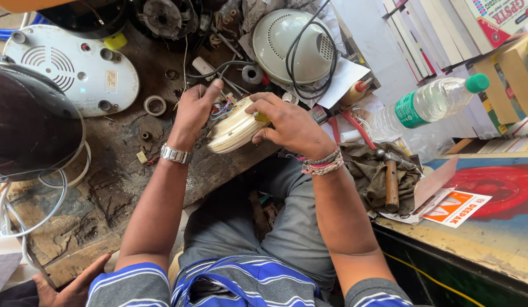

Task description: The person sits at a cluttered workbench and uses a screwdriver to remove and reinstall screws on a small circular white plastic component. They repeatedly adjust the component and its internal wiring while working.

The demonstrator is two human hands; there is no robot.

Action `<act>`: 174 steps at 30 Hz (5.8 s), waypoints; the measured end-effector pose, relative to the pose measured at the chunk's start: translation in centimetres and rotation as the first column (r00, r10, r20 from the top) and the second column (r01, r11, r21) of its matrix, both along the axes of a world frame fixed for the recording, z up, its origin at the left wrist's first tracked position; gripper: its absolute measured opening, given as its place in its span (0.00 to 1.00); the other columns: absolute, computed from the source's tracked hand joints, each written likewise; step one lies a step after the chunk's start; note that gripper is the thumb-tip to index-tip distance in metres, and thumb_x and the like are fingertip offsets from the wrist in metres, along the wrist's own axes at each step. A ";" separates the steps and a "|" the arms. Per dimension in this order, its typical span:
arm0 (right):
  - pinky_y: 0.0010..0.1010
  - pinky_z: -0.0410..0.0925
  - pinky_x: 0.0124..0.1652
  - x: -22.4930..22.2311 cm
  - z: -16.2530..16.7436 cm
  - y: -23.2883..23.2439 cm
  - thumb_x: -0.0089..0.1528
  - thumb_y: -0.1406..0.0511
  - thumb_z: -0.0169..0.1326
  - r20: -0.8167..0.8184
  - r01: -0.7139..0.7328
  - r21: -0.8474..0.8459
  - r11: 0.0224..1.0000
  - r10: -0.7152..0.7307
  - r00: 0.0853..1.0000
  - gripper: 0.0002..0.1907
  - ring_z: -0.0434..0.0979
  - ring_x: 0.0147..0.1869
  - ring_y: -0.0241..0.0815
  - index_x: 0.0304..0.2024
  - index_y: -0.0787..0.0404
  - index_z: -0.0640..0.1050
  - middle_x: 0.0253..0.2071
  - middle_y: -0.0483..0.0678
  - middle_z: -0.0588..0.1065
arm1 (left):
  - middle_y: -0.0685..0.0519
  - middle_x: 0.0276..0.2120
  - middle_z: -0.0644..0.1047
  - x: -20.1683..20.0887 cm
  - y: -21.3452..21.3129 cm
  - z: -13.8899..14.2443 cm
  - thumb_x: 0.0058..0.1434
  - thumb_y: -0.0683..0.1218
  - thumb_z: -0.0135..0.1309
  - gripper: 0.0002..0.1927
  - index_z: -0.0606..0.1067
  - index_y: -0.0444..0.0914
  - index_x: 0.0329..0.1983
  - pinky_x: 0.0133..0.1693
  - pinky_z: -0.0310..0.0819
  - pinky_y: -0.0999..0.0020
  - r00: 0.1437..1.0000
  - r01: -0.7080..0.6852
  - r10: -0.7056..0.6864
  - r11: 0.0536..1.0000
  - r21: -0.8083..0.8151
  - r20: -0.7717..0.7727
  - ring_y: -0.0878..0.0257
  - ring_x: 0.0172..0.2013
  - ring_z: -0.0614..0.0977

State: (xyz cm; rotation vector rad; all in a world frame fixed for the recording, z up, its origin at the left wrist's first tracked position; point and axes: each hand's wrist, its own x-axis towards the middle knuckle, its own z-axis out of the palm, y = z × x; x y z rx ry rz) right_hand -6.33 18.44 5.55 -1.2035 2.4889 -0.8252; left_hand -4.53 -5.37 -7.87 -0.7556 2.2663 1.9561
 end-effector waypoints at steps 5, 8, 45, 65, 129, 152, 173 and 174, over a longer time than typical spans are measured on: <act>0.40 0.71 0.55 -0.2 -0.4 0.3 0.53 0.63 0.67 -0.061 -0.042 -0.044 0.998 0.040 0.997 0.28 0.76 0.60 0.55 0.55 0.57 0.74 0.63 0.47 0.72 | 0.54 0.29 0.73 1.8 -1.9 1.4 0.76 0.53 0.50 0.18 0.72 0.32 0.40 0.26 0.68 0.68 0.969 -0.025 -0.041 0.965 -0.262 -0.242 0.68 0.26 0.73; 0.41 0.70 0.54 -0.2 -0.5 0.2 0.54 0.63 0.67 -0.044 -0.031 -0.018 0.999 0.030 0.999 0.28 0.76 0.60 0.55 0.56 0.57 0.74 0.63 0.47 0.71 | 0.55 0.32 0.79 3.5 -2.0 5.0 0.73 0.51 0.45 0.16 0.76 0.34 0.48 0.25 0.68 0.63 0.979 0.055 -0.117 0.939 -0.340 -0.165 0.64 0.25 0.75; 0.39 0.70 0.55 -0.4 -0.5 0.3 0.51 0.61 0.69 -0.019 -0.002 0.037 0.999 0.002 1.000 0.29 0.77 0.60 0.52 0.54 0.54 0.76 0.62 0.46 0.72 | 0.46 0.29 0.81 4.3 3.3 10.7 0.57 0.40 0.57 0.05 0.83 0.37 0.34 0.30 0.80 0.59 0.890 0.180 -0.456 0.302 -0.936 0.024 0.56 0.31 0.83; 0.40 0.71 0.53 -0.4 -1.3 1.2 0.50 0.61 0.70 -0.034 -0.017 -0.042 0.999 0.016 0.999 0.30 0.77 0.60 0.53 0.54 0.53 0.74 0.60 0.46 0.72 | 0.46 0.37 0.78 8.5 3.2 19.2 0.68 0.39 0.58 0.09 0.79 0.37 0.51 0.38 0.74 0.57 0.642 -0.179 -0.540 0.584 -0.792 -0.544 0.48 0.38 0.80; 0.39 0.71 0.54 -0.4 -0.5 0.2 0.52 0.62 0.68 -0.043 0.002 0.052 0.999 0.001 0.999 0.28 0.77 0.60 0.51 0.55 0.53 0.76 0.62 0.45 0.72 | 0.46 0.30 0.76 4.7 2.7 10.4 0.59 0.42 0.60 0.07 0.80 0.33 0.36 0.38 0.74 0.56 0.828 0.111 -0.513 0.546 -0.831 -0.226 0.52 0.34 0.77; 0.40 0.71 0.55 -0.5 -0.8 0.0 0.53 0.62 0.68 -0.013 -0.004 0.023 1.000 0.004 1.000 0.28 0.76 0.59 0.53 0.56 0.55 0.77 0.61 0.48 0.72 | 0.49 0.32 0.75 5.5 1.7 7.7 0.59 0.43 0.62 0.07 0.78 0.37 0.39 0.41 0.71 0.55 0.788 -0.011 -0.461 0.654 -0.756 -0.409 0.52 0.37 0.75; 0.39 0.71 0.55 -0.4 -0.5 -0.1 0.52 0.62 0.69 -0.019 -0.006 0.043 0.999 0.007 1.000 0.28 0.77 0.59 0.51 0.55 0.52 0.77 0.62 0.47 0.71 | 0.41 0.28 0.79 3.3 3.1 10.1 0.56 0.44 0.61 0.09 0.77 0.31 0.29 0.37 0.77 0.53 0.845 0.109 -0.494 0.533 -0.839 -0.204 0.48 0.32 0.81; 0.40 0.71 0.54 -0.3 -0.4 -0.1 0.52 0.62 0.68 -0.009 -0.002 0.046 0.999 0.003 1.000 0.28 0.77 0.59 0.51 0.55 0.52 0.77 0.61 0.47 0.71 | 0.40 0.28 0.79 3.2 3.4 10.1 0.55 0.43 0.61 0.09 0.77 0.31 0.29 0.36 0.78 0.53 0.839 0.105 -0.508 0.504 -0.857 -0.196 0.47 0.32 0.81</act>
